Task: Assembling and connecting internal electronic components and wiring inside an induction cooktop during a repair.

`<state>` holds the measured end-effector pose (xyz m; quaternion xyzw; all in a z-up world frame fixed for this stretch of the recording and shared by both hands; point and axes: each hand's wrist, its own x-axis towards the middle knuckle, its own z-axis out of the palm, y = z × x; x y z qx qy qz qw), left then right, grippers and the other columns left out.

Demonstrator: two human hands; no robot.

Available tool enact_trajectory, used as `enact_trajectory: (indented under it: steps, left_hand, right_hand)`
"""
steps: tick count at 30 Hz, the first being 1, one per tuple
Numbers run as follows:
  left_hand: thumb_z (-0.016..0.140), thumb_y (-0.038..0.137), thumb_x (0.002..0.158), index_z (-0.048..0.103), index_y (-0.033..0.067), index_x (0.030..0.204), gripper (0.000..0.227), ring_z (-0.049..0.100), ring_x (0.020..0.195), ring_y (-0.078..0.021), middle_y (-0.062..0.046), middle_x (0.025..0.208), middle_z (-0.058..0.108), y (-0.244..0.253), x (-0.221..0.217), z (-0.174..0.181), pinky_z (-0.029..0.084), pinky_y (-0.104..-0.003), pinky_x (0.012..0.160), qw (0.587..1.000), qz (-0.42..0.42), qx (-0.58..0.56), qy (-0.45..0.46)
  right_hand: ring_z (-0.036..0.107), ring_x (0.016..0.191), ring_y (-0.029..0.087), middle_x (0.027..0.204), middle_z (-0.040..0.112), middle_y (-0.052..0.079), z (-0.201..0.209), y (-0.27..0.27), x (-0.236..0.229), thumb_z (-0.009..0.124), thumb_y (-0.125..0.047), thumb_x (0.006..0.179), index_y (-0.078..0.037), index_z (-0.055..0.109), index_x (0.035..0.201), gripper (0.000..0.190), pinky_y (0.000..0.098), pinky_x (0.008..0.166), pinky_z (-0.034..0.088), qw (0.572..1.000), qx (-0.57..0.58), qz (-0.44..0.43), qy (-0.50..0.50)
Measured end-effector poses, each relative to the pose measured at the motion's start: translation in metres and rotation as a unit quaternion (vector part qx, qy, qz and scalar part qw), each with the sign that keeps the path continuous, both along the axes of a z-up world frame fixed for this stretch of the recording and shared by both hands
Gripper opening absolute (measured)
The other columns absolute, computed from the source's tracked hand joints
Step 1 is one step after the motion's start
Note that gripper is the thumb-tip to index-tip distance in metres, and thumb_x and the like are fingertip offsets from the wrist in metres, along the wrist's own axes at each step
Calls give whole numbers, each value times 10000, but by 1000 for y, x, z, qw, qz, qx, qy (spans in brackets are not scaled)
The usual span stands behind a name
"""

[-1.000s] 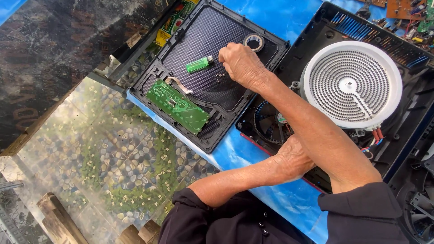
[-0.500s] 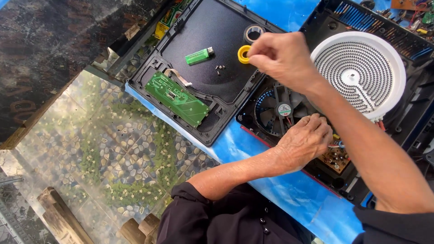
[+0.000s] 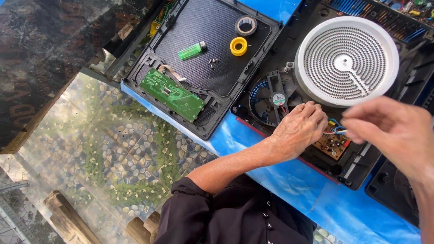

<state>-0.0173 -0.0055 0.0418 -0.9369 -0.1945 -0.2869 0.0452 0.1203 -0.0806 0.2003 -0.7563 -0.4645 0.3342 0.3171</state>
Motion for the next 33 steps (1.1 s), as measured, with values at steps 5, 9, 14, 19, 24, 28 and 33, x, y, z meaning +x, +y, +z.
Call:
enact_trajectory:
  steps: [5,9,14,19,24,28,33]
  left_hand:
    - [783,-6,818,687,-8,1074,273,583,998,-288,-132,1014,612,0,0,-2,563,-387,950,1000,-15,-15,18]
    - [783,-16,801,676,-21,1085,304,582,1002,-295,-141,1027,607,1,-1,1,559,-386,951,1000,-20,-16,16]
    - [815,-24,738,675,-21,1092,382,589,1043,-303,-145,1045,607,1,-2,-1,555,-390,971,999,-25,-28,19]
    - [828,-38,707,675,-20,1090,413,591,1039,-303,-144,1042,607,1,-2,0,553,-388,972,999,-28,-32,17]
    - [796,-23,752,685,3,1079,347,578,1012,-286,-137,1042,613,1,-2,3,537,-367,915,999,-12,-17,29]
    - [778,-31,782,691,-11,1061,293,584,1006,-292,-140,1025,618,1,-1,0,541,-366,917,1000,-8,-9,2]
    - [785,-10,724,677,-7,1103,394,569,1022,-295,-147,1068,605,1,-2,0,533,-359,925,1000,-10,-4,28]
  right_hand:
    - [679,825,304,1028,701,265,-79,-86,61,609,64,1056,119,620,1250,202,356,766,564,993,35,-76,78]
    - [664,859,251,1095,676,240,-143,-149,96,589,23,1104,82,572,1327,231,289,797,535,986,80,-108,95]
    - [677,1056,232,1109,703,165,-113,-147,50,691,33,1007,37,666,1134,129,318,985,537,994,81,-48,-55]
    - [672,1025,264,1071,743,140,-104,-134,25,730,4,1030,27,722,1030,25,367,1004,515,974,119,9,-192]
    - [666,1147,270,1139,756,144,-98,-125,17,723,-51,1045,9,712,1054,62,375,1063,514,962,142,28,-233]
    - [603,1150,270,1217,757,119,-109,-129,15,714,-4,1062,-9,703,1056,13,362,1097,497,955,154,33,-250]
    - [594,1186,284,1244,752,120,-117,-130,15,671,-80,1073,-31,691,1075,53,376,1074,507,950,155,50,-267]
